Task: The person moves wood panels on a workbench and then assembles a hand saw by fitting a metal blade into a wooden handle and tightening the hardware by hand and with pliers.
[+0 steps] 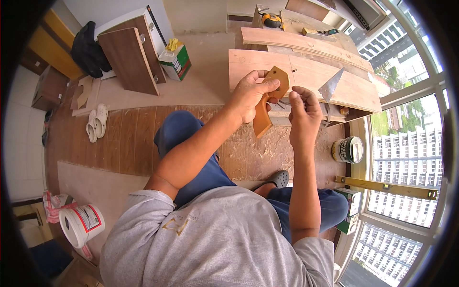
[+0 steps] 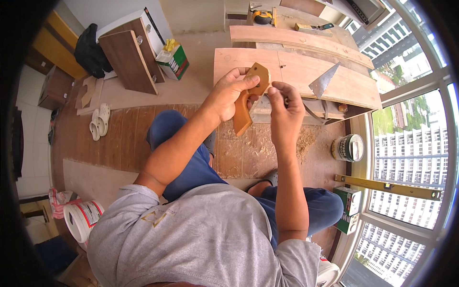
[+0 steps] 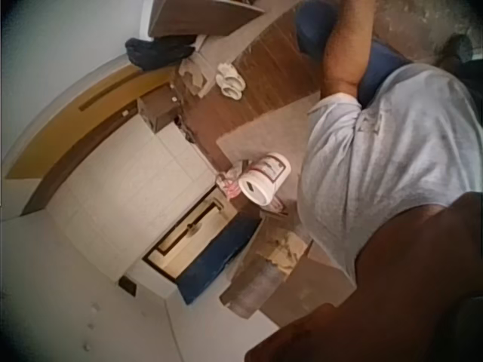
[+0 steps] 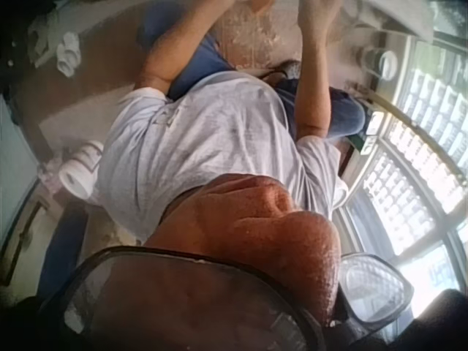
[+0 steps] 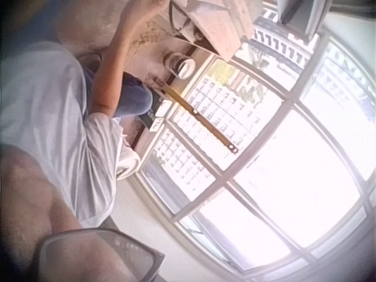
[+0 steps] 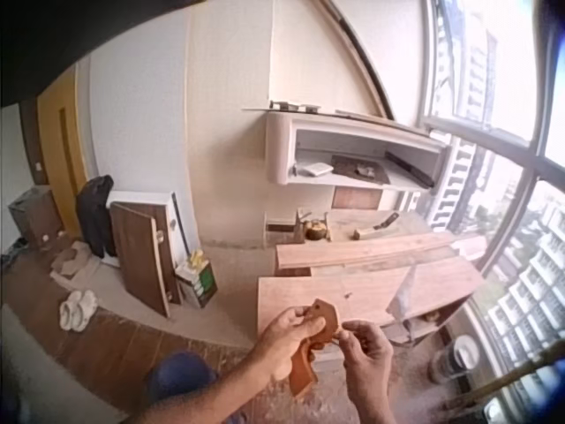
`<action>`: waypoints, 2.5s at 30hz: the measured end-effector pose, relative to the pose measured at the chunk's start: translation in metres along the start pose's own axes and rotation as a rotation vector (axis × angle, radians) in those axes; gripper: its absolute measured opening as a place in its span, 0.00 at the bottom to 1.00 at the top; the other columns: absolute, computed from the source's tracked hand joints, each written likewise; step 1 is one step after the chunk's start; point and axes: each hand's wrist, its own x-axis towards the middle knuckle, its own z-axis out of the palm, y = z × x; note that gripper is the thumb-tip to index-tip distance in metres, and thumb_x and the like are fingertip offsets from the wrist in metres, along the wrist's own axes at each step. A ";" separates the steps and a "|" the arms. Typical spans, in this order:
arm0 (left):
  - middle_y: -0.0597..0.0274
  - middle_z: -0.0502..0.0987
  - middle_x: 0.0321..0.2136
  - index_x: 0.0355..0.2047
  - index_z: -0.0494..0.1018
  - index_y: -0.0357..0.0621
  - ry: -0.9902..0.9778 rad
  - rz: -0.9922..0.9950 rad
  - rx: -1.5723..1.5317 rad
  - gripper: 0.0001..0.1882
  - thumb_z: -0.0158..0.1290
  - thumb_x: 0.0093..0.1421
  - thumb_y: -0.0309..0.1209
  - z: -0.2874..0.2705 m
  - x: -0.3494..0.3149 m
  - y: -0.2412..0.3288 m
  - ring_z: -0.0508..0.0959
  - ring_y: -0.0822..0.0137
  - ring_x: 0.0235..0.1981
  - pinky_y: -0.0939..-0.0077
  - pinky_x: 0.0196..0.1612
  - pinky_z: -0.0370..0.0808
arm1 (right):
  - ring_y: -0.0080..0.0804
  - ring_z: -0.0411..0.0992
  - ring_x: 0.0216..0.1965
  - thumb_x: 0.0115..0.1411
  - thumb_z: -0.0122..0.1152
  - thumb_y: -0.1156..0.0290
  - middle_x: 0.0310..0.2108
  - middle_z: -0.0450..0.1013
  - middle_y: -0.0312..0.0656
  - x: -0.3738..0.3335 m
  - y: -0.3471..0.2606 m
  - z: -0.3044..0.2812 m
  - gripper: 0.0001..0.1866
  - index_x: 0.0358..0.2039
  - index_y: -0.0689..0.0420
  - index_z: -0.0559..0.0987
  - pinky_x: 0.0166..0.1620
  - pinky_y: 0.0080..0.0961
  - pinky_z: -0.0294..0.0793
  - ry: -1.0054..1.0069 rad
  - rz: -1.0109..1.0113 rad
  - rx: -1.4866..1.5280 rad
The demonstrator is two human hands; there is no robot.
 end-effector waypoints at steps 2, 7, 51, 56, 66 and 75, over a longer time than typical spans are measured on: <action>0.62 0.80 0.32 0.51 0.67 0.44 -0.053 0.014 -0.016 0.16 0.58 0.66 0.31 -0.003 0.002 -0.002 0.78 0.71 0.27 0.75 0.25 0.73 | 0.23 0.69 0.26 0.66 0.64 0.69 0.29 0.73 0.36 0.001 0.001 0.005 0.10 0.42 0.63 0.81 0.31 0.19 0.69 -0.052 -0.126 -0.101; 0.60 0.80 0.35 0.53 0.66 0.42 -0.039 0.069 -0.044 0.15 0.54 0.67 0.28 -0.003 0.008 -0.012 0.78 0.71 0.29 0.74 0.27 0.74 | 0.34 0.75 0.27 0.63 0.62 0.75 0.31 0.76 0.46 0.002 -0.007 0.015 0.08 0.41 0.63 0.81 0.33 0.30 0.75 -0.056 -0.284 -0.634; 0.39 0.77 0.50 0.50 0.79 0.39 0.202 0.594 1.405 0.25 0.62 0.57 0.42 0.006 0.154 0.026 0.77 0.48 0.53 0.59 0.58 0.73 | 0.47 0.75 0.34 0.73 0.48 0.60 0.31 0.76 0.45 0.183 0.039 -0.114 0.20 0.45 0.66 0.78 0.44 0.43 0.76 -0.041 0.266 -0.246; 0.43 0.78 0.48 0.50 0.78 0.36 0.269 0.749 1.228 0.26 0.61 0.58 0.43 0.001 0.131 0.043 0.78 0.52 0.52 0.62 0.55 0.75 | 0.36 0.72 0.33 0.73 0.48 0.64 0.33 0.71 0.47 0.150 -0.003 -0.126 0.20 0.47 0.72 0.73 0.40 0.32 0.78 0.253 0.440 0.791; 0.57 0.78 0.34 0.45 0.78 0.31 -0.270 0.727 1.069 0.20 0.62 0.62 0.38 0.080 0.044 0.002 0.75 0.70 0.31 0.74 0.38 0.76 | 0.15 0.52 0.12 0.65 0.62 0.47 0.13 0.56 0.23 0.083 0.051 -0.142 0.25 0.30 0.61 0.80 0.15 0.17 0.49 0.265 0.529 -0.107; 0.63 0.76 0.37 0.50 0.75 0.34 -0.358 0.245 0.776 0.27 0.58 0.65 0.48 0.056 -0.008 -0.013 0.73 0.73 0.37 0.75 0.43 0.74 | 0.14 0.55 0.17 0.67 0.60 0.65 0.18 0.60 0.26 0.036 0.025 -0.120 0.11 0.32 0.60 0.76 0.21 0.16 0.54 0.187 0.242 0.254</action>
